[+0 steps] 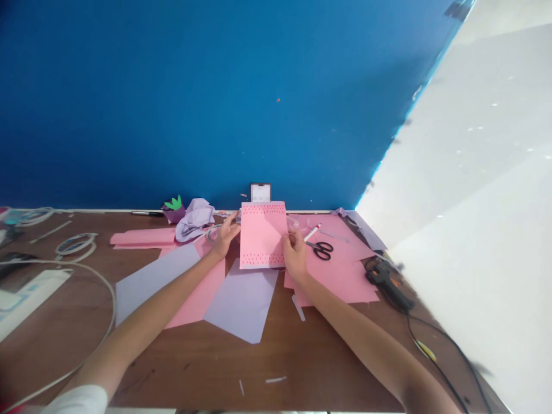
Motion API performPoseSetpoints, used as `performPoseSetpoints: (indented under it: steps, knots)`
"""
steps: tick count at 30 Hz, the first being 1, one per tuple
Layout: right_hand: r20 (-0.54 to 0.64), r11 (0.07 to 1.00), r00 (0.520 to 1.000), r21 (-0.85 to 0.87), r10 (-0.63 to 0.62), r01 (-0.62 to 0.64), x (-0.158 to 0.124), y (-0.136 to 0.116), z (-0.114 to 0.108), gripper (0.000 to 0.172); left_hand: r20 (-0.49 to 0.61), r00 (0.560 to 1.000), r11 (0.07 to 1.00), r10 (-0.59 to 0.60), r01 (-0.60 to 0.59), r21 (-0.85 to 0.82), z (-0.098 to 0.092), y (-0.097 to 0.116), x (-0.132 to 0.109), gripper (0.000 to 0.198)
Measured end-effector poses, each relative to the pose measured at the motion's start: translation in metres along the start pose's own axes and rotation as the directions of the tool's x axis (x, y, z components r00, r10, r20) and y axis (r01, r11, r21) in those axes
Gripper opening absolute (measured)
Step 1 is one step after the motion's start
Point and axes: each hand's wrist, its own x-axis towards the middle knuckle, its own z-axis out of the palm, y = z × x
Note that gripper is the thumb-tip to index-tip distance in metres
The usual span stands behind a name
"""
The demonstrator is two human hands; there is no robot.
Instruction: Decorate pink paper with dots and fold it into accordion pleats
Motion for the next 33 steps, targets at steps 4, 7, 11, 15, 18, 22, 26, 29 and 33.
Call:
performPoseSetpoints:
  steps: [4, 7, 11, 15, 18, 22, 26, 29, 33]
  knots:
    - [0.023, 0.996, 0.996, -0.01, 0.086, -0.086, 0.008, 0.007, -0.001, 0.023, 0.05, 0.997, 0.998, -0.063, 0.064, -0.011, -0.001, -0.006, 0.005, 0.059]
    - [0.088, 0.994, 0.99, -0.02, 0.112, -0.11, 0.011, 0.01, -0.001, 0.019, 0.053, 0.994, 0.995, -0.097, 0.097, 0.001, -0.002, -0.013, 0.007, 0.048]
    - [0.123, 0.996, 0.991, -0.082, 0.047, -0.037, 0.016, 0.011, -0.004, 0.021, 0.036, 0.993, 0.993, -0.117, 0.117, 0.0, -0.003, -0.016, 0.009, 0.045]
    - [0.2, 0.999, 0.979, -0.028, 0.034, -0.029, 0.019, 0.015, -0.007, 0.027, 0.064, 0.991, 0.993, -0.116, 0.116, 0.014, -0.005, -0.015, 0.009, 0.045]
    - [0.204, 0.998, 0.978, 0.049, 0.038, -0.049, 0.019, 0.016, -0.007, 0.028, 0.082, 0.989, 0.993, -0.122, 0.122, 0.01, -0.005, -0.013, 0.008, 0.047]
    - [0.194, 0.99, 0.98, 0.121, 0.047, -0.071, 0.018, 0.016, -0.007, 0.028, 0.133, 0.98, 0.986, -0.144, 0.154, -0.068, -0.005, -0.008, 0.006, 0.052]
    - [0.157, 0.987, 0.984, 0.128, 0.08, -0.1, 0.02, 0.018, -0.009, 0.029, 0.197, 0.968, 0.984, -0.157, 0.17, -0.049, -0.006, -0.006, 0.004, 0.057]
    - [0.13, 0.99, 0.989, 0.108, 0.071, -0.086, 0.02, 0.019, -0.01, 0.024, 0.163, 0.973, 0.986, -0.162, 0.167, -0.018, -0.007, -0.008, 0.005, 0.048]
    - [0.113, 0.992, 0.991, 0.096, 0.065, -0.076, 0.017, 0.015, -0.01, 0.018, 0.108, 0.978, 0.984, -0.177, 0.174, 0.029, -0.008, -0.012, 0.008, 0.034]
